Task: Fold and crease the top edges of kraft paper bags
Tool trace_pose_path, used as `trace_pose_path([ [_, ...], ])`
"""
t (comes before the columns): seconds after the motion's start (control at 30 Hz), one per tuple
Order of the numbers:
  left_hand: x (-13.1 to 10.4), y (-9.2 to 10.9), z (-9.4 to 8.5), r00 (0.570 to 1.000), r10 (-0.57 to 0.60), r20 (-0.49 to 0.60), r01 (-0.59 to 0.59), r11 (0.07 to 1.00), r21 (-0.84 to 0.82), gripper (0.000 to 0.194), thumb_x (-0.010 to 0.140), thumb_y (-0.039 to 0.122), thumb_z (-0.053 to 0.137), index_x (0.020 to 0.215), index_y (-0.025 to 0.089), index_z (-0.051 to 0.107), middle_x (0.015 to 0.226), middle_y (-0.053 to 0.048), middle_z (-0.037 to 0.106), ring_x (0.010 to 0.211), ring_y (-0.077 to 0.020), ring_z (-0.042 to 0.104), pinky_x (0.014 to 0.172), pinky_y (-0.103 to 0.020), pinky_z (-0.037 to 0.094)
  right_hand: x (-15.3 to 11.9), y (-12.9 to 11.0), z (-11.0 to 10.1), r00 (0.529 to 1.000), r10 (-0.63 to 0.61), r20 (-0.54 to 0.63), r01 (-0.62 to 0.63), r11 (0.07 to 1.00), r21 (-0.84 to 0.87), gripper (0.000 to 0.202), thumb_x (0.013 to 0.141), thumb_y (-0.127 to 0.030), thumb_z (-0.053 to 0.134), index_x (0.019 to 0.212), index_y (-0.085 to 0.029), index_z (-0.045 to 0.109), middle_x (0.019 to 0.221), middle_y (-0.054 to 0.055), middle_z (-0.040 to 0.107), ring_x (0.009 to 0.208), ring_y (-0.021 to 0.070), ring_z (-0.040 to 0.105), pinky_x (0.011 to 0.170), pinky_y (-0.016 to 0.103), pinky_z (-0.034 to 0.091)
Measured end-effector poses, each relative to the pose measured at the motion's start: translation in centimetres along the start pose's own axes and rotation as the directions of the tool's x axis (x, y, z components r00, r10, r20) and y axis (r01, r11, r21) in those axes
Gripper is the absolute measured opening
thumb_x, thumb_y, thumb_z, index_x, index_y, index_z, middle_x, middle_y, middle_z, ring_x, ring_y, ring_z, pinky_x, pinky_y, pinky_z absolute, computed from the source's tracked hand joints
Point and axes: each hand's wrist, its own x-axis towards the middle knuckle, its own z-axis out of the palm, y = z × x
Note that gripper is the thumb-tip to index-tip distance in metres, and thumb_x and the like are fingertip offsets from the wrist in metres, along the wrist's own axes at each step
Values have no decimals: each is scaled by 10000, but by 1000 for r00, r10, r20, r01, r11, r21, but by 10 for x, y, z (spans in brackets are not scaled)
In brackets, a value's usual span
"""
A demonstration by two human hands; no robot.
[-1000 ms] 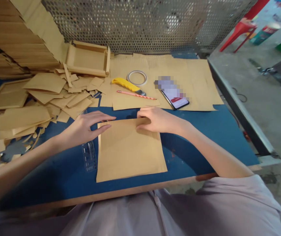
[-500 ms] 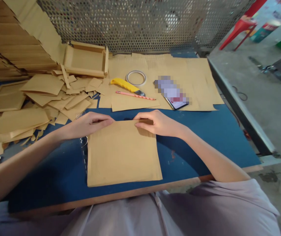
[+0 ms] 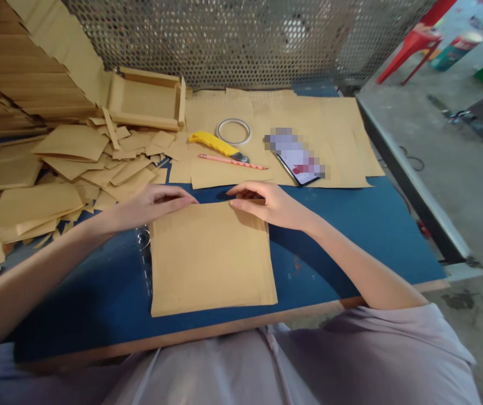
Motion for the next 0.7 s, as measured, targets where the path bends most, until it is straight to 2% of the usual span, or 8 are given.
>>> trace_pose_path([
  [0.1,1,-2,2,1000,23,8,-22,999,-40,370,877,507,595,990,180,725,926,-41,739,824,-167,657,703,-225,501,2,8,2,998,6,-57,-2,997,83,417,830,-480,673,1131,-191,670,1156,104,692,1049,247,652,958,418,516],
  [0.3,1,-9,6,973,168,-158,-146,979,145,327,842,442,663,1027,174,699,980,-47,713,876,-175,634,819,-263,482,8,24,8,984,-49,-172,75,986,151,458,737,-414,785,1114,-189,655,1214,106,667,1150,254,616,1071,457,451],
  [0.4,1,-9,7,953,206,-220,-165,968,191,300,839,418,663,1000,166,686,973,-54,709,871,-180,638,833,-277,488,12,28,9,966,-58,-250,119,964,238,507,699,-370,818,1132,-187,629,1203,109,668,1152,245,619,1076,459,454],
  [0.53,5,-14,7,946,154,-286,-123,985,124,323,806,467,677,905,160,679,897,-54,713,836,-187,646,789,-274,507,16,31,8,960,7,-280,95,933,348,564,672,-369,832,1161,-202,604,1188,106,677,1166,255,623,1057,476,469],
  [0.7,10,-25,10,953,94,-287,-112,993,-47,373,856,508,619,885,148,714,859,-69,721,771,-163,654,672,-228,511,18,32,8,946,-35,-323,134,948,290,492,715,-339,793,1151,-204,610,1217,108,663,1191,253,607,1069,469,455],
])
